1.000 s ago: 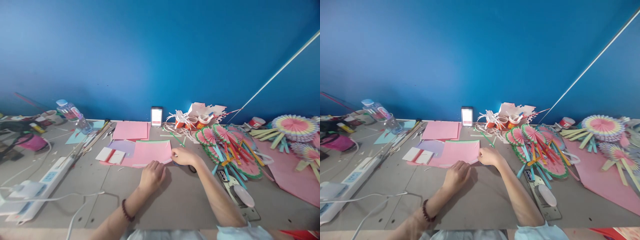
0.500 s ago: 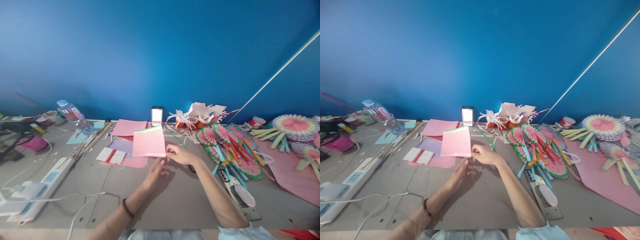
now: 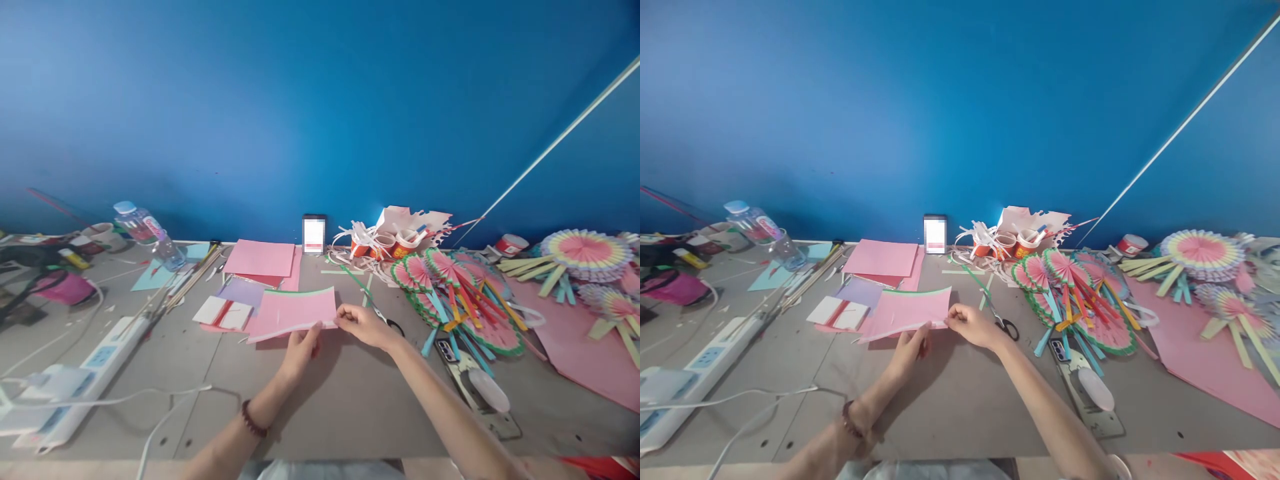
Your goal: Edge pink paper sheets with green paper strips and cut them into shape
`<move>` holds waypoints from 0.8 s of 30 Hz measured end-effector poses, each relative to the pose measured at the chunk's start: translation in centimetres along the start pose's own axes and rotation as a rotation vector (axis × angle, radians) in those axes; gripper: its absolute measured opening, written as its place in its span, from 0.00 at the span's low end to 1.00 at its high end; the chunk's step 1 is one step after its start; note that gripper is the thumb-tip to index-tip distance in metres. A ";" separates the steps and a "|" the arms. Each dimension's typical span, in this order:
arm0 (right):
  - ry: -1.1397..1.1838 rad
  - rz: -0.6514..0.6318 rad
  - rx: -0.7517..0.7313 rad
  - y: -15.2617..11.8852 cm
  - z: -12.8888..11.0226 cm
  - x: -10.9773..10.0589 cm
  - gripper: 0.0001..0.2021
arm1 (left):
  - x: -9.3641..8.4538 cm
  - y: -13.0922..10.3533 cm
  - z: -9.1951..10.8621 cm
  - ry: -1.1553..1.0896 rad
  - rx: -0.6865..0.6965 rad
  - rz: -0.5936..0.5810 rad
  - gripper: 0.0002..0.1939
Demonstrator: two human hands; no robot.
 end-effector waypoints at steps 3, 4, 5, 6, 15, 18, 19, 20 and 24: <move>0.075 0.025 -0.008 -0.4 0.9 0.5 0.16 | -0.1 -0.2 0.3 0.063 0.042 0.083 0.19; 0.096 0.034 -0.017 -0.5 1.1 0.7 0.16 | -0.1 -0.2 0.3 0.060 0.064 0.089 0.17; 0.107 0.048 -0.027 -0.6 1.3 0.8 0.15 | 0.0 -0.2 0.2 0.055 0.079 0.080 0.15; 0.109 0.061 -0.037 -0.6 1.4 0.8 0.15 | 0.0 -0.2 0.0 0.053 0.090 0.071 0.15; 0.096 0.078 -0.003 -0.8 1.3 1.1 0.14 | 0.1 -0.2 -0.2 0.033 0.050 0.009 0.17; 0.094 0.082 0.000 -0.8 1.2 1.4 0.13 | 0.5 -0.3 0.4 -0.050 0.016 -0.085 0.16; 0.091 0.087 -0.007 -0.8 1.2 1.4 0.13 | 0.7 -0.3 0.5 -0.072 0.018 -0.093 0.16; 0.082 0.097 -0.014 -0.9 1.1 1.4 0.13 | 0.8 -0.4 0.7 -0.090 0.022 -0.091 0.16; -0.093 0.250 -0.039 -1.8 1.4 0.3 0.15 | 1.0 -0.5 0.9 -0.094 0.028 -0.084 0.15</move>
Point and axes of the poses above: each hand's wrist, its own y-axis towards the middle knuckle, its own x-axis out of the palm, z = x × y, the point moved 1 cm from there along y, towards the middle knuckle, and after that the axes turned 4 degrees about -y, right-handed, at the moved point
